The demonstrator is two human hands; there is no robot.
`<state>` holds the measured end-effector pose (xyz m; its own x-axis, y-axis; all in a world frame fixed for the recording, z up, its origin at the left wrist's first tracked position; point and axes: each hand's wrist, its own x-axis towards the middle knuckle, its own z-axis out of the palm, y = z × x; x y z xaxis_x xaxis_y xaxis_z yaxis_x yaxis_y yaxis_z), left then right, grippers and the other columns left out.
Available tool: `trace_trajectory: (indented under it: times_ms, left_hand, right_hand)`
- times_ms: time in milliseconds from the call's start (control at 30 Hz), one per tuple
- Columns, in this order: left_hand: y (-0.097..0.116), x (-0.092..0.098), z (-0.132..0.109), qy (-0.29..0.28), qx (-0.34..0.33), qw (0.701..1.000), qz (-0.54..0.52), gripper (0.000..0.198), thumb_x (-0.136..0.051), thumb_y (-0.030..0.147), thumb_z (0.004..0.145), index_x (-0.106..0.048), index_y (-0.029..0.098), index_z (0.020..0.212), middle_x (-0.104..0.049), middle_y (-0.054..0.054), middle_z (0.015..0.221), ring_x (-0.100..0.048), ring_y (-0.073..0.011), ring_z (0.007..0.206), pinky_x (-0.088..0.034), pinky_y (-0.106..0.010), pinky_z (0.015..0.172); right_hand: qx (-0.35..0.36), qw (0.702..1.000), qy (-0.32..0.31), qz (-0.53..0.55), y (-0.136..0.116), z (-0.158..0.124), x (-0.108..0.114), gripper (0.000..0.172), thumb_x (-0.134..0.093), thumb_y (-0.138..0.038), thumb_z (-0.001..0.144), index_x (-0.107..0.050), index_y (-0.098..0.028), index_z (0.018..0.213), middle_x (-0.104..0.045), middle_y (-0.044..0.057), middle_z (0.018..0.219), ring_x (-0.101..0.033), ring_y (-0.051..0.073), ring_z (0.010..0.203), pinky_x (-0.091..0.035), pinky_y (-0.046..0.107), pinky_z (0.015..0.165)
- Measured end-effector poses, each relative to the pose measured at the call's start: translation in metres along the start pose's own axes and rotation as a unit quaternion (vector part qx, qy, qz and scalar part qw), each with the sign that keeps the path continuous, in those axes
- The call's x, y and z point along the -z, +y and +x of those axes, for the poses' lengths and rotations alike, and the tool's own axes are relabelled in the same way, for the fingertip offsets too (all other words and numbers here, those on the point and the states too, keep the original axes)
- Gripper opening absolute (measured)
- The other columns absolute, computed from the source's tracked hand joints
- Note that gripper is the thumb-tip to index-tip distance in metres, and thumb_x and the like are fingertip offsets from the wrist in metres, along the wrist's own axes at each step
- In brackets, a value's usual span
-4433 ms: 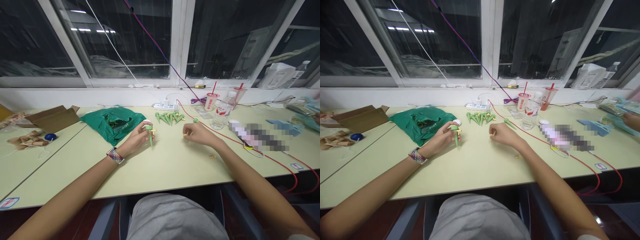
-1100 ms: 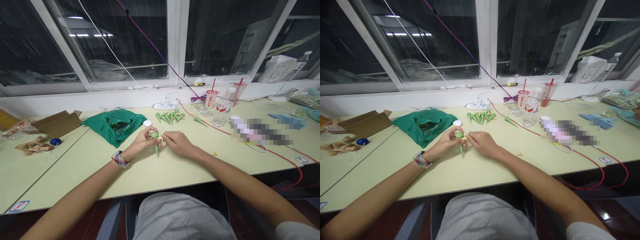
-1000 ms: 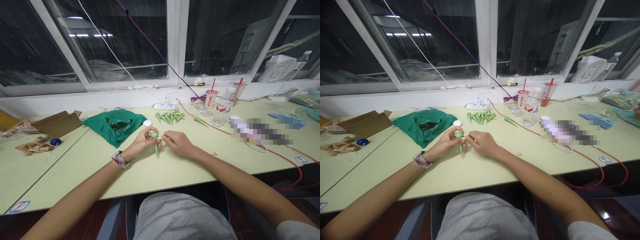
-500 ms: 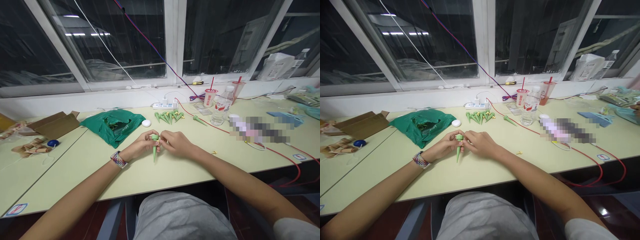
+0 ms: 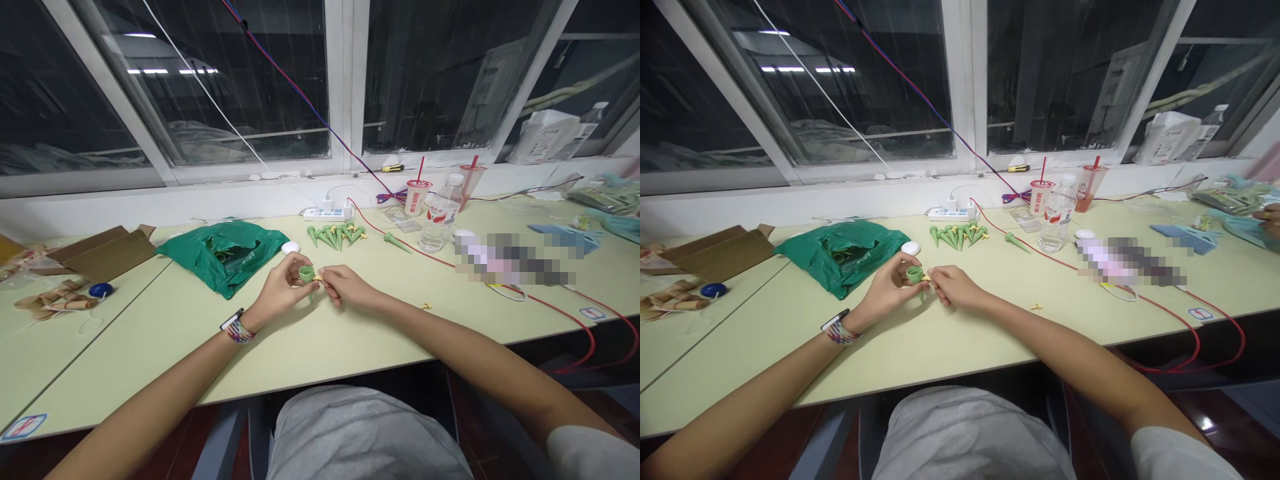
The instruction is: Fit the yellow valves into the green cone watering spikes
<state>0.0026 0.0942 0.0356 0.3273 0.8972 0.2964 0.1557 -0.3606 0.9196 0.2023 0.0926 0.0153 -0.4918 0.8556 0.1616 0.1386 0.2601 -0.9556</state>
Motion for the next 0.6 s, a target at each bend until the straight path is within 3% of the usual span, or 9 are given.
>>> trace_trajectory:
  times_ms: [67,167,233,300,433,600]
  left_hand:
    - [0.003,0.001,0.0,-0.028,0.018,0.999,-0.017,0.045,-0.088,0.032,0.076,-0.056,0.022,0.106,-0.074,-0.002,0.084,-0.075,-0.0201,0.076,-0.058,-0.029,0.068]
    - [0.003,0.003,0.001,-0.094,0.066,0.99,-0.083,0.041,-0.084,0.032,0.082,-0.055,0.022,0.109,-0.074,-0.002,0.08,-0.076,-0.0212,0.075,-0.058,-0.032,0.073]
    - [0.0,0.005,0.002,-0.115,0.09,0.98,-0.135,0.039,-0.083,0.031,0.083,-0.055,0.021,0.11,-0.074,-0.002,0.079,-0.075,-0.0201,0.073,-0.058,-0.032,0.074]
    - [-0.003,0.005,0.003,-0.12,0.104,0.972,-0.172,0.04,-0.084,0.03,0.082,-0.056,0.021,0.109,-0.074,-0.002,0.08,-0.075,-0.0192,0.073,-0.057,-0.031,0.075]
    - [0.005,0.003,0.001,-0.112,0.101,0.977,-0.151,0.044,-0.086,0.031,0.08,-0.056,0.021,0.111,-0.074,-0.002,0.078,-0.076,-0.0202,0.076,-0.058,-0.03,0.076]
    - [0.018,0.003,0.0,-0.068,0.057,0.995,-0.054,0.052,-0.092,0.033,0.072,-0.056,0.02,0.108,-0.075,-0.002,0.08,-0.076,-0.0219,0.077,-0.058,-0.029,0.07]
  right_hand:
    - [0.055,0.99,0.037,-0.125,-0.002,-0.003,0.002,0.037,-0.034,-0.041,0.108,-0.045,-0.022,0.077,-0.052,-0.003,0.064,-0.051,0.014,0.057,-0.035,0.026,0.06]
    - [0.179,0.917,0.082,-0.346,-0.005,-0.009,0.007,0.024,-0.042,-0.035,0.106,-0.052,-0.021,0.091,-0.065,0.003,0.086,-0.053,0.015,0.069,-0.029,0.028,0.063]
    - [0.224,0.882,0.069,-0.408,-0.005,-0.011,0.01,0.018,-0.044,-0.033,0.106,-0.054,-0.02,0.099,-0.067,0.005,0.094,-0.054,0.015,0.071,-0.026,0.029,0.063]
    - [0.239,0.874,0.053,-0.42,-0.004,-0.012,0.013,0.017,-0.043,-0.032,0.106,-0.054,-0.02,0.102,-0.068,0.005,0.095,-0.054,0.015,0.071,-0.026,0.029,0.062]
    - [0.231,0.895,0.049,-0.379,-0.003,-0.011,0.012,0.017,-0.043,-0.03,0.106,-0.053,-0.021,0.097,-0.068,0.004,0.093,-0.053,0.015,0.071,-0.027,0.029,0.063]
    - [0.171,0.964,0.03,-0.2,-0.007,-0.01,0.006,0.023,-0.043,-0.032,0.105,-0.051,-0.022,0.087,-0.069,-0.001,0.085,-0.055,0.014,0.071,-0.035,0.026,0.067]
